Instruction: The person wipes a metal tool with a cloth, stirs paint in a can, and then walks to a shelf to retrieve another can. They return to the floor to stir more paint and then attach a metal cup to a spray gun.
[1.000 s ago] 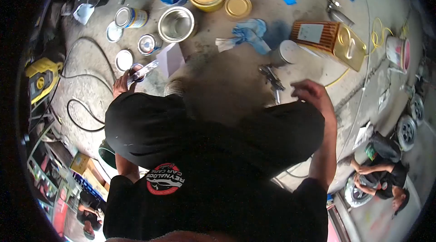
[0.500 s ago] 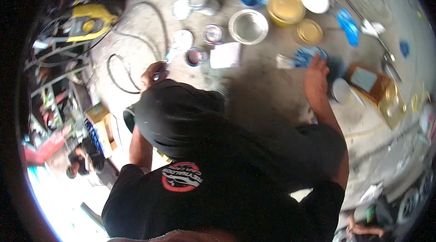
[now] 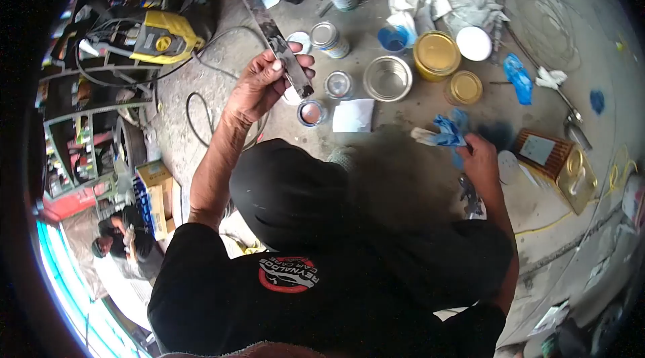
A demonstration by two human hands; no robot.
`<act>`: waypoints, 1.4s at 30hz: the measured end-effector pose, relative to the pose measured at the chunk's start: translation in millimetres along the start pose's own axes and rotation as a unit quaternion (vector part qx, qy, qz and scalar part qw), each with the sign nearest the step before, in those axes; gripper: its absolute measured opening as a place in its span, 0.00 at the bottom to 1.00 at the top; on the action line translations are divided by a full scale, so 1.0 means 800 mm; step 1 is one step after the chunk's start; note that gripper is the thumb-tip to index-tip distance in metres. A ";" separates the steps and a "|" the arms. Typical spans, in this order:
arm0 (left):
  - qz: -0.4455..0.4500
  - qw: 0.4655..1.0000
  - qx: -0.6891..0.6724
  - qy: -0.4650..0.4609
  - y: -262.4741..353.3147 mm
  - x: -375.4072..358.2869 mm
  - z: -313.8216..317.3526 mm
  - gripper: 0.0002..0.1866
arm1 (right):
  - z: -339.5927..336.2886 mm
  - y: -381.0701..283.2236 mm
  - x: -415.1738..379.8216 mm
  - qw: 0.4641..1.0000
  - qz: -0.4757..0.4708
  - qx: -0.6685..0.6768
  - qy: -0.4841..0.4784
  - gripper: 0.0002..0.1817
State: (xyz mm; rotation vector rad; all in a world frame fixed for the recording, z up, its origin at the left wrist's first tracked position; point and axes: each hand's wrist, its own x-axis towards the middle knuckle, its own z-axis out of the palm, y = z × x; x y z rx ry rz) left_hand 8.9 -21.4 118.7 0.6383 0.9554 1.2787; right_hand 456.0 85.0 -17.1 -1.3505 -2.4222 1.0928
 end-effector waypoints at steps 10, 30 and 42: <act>-0.008 0.998 0.066 -0.013 -0.010 0.087 0.105 0.05 | -0.110 -0.104 -0.007 0.951 -0.165 0.256 0.054 0.09; 0.508 0.536 0.670 0.074 0.028 0.077 0.222 0.26 | -0.127 -0.131 -0.028 0.978 -0.138 0.031 0.156 0.10; 0.010 0.675 0.709 -0.207 -0.027 0.094 0.198 0.09 | -0.132 -0.065 -0.020 0.859 0.117 0.473 0.156 0.10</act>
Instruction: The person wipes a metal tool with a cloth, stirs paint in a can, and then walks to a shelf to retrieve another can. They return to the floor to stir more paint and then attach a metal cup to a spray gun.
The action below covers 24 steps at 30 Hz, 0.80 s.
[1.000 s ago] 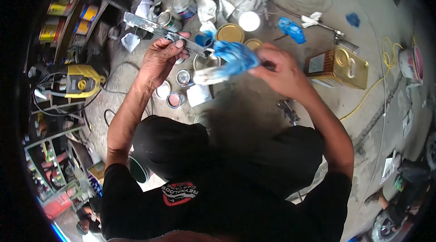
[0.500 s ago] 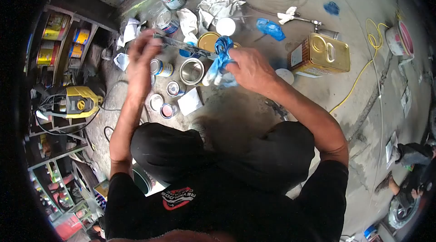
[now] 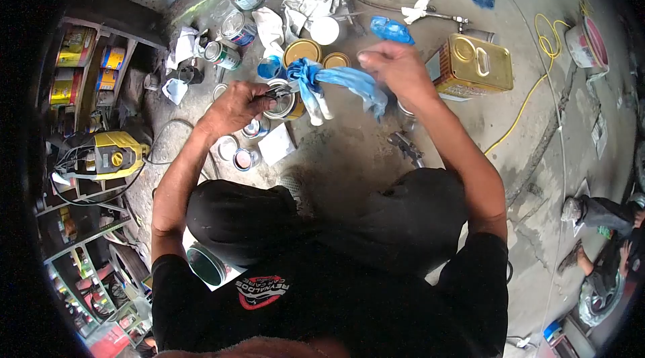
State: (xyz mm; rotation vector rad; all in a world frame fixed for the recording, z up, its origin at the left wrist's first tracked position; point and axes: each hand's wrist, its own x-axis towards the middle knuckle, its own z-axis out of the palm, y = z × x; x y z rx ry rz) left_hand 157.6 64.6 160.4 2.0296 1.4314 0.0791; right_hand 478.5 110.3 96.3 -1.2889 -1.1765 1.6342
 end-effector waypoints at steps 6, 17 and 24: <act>-0.124 0.979 -0.157 -0.027 0.021 -0.001 -0.006 0.09 | 0.005 0.012 -0.015 0.985 0.018 -0.078 -0.154 0.06; -0.080 0.989 -0.111 -0.049 0.018 -0.015 -0.025 0.11 | -0.014 0.012 0.005 0.900 -0.152 0.395 -0.105 0.08; -0.124 0.967 -0.221 -0.038 0.002 -0.026 -0.030 0.14 | -0.024 -0.047 0.001 0.894 -0.244 0.370 -0.070 0.08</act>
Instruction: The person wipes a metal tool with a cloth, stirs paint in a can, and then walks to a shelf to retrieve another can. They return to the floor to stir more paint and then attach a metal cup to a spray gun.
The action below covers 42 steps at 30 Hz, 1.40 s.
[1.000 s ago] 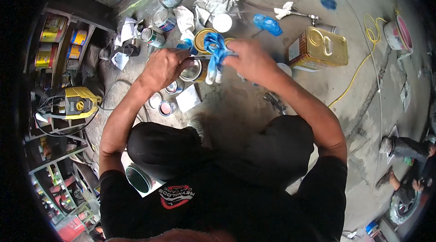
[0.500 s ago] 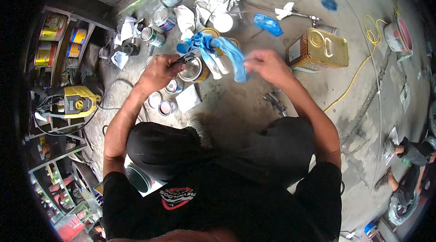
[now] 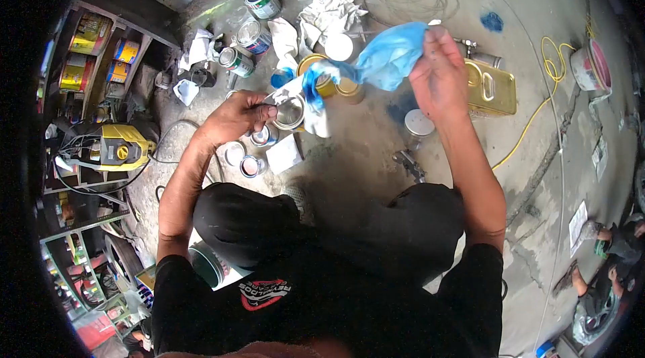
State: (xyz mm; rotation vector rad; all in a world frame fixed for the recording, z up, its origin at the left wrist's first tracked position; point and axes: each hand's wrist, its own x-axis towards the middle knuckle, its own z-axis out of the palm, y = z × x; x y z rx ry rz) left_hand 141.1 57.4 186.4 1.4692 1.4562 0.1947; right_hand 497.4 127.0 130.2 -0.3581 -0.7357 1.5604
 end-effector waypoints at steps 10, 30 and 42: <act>0.063 0.994 -0.078 0.037 0.091 -0.017 0.031 0.12 | 0.133 0.051 -0.010 0.608 -0.344 -0.652 -0.294 0.17; 0.085 0.989 -0.111 0.053 0.080 -0.001 0.086 0.14 | 0.063 0.076 0.032 0.956 -0.001 -0.289 0.042 0.09; 0.046 0.986 -0.160 0.008 0.097 -0.010 0.086 0.13 | 0.034 0.021 0.056 0.916 -0.066 -0.306 0.250 0.10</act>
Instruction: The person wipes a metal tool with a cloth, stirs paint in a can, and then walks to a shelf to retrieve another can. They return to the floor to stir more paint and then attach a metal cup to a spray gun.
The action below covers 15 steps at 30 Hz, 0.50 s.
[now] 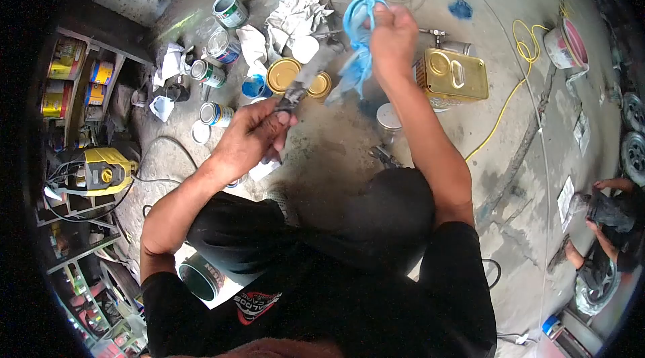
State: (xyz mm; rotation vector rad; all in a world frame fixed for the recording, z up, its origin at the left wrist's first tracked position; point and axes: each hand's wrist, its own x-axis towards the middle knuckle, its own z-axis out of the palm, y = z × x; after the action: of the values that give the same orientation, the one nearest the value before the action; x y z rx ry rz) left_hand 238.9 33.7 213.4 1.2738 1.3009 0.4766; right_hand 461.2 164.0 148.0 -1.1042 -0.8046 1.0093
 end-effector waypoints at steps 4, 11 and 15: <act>0.010 0.999 -0.015 0.033 -0.012 0.006 -0.011 0.13 | -0.003 -0.002 -0.013 0.998 -0.035 -0.015 -0.045 0.09; -0.009 0.999 -0.043 0.024 -0.012 0.013 -0.004 0.12 | 0.021 0.003 -0.083 0.861 -0.373 -0.242 -0.245 0.11; 0.005 0.999 0.026 0.027 -0.012 0.006 -0.004 0.12 | 0.025 0.007 -0.057 0.913 -0.269 -0.228 -0.206 0.09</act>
State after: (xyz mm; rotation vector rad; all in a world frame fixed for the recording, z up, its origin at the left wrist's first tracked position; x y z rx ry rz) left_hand 233.9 36.1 203.5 1.3184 1.3604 0.4904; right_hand 425.8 128.1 146.1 -0.9732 -1.6500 0.5918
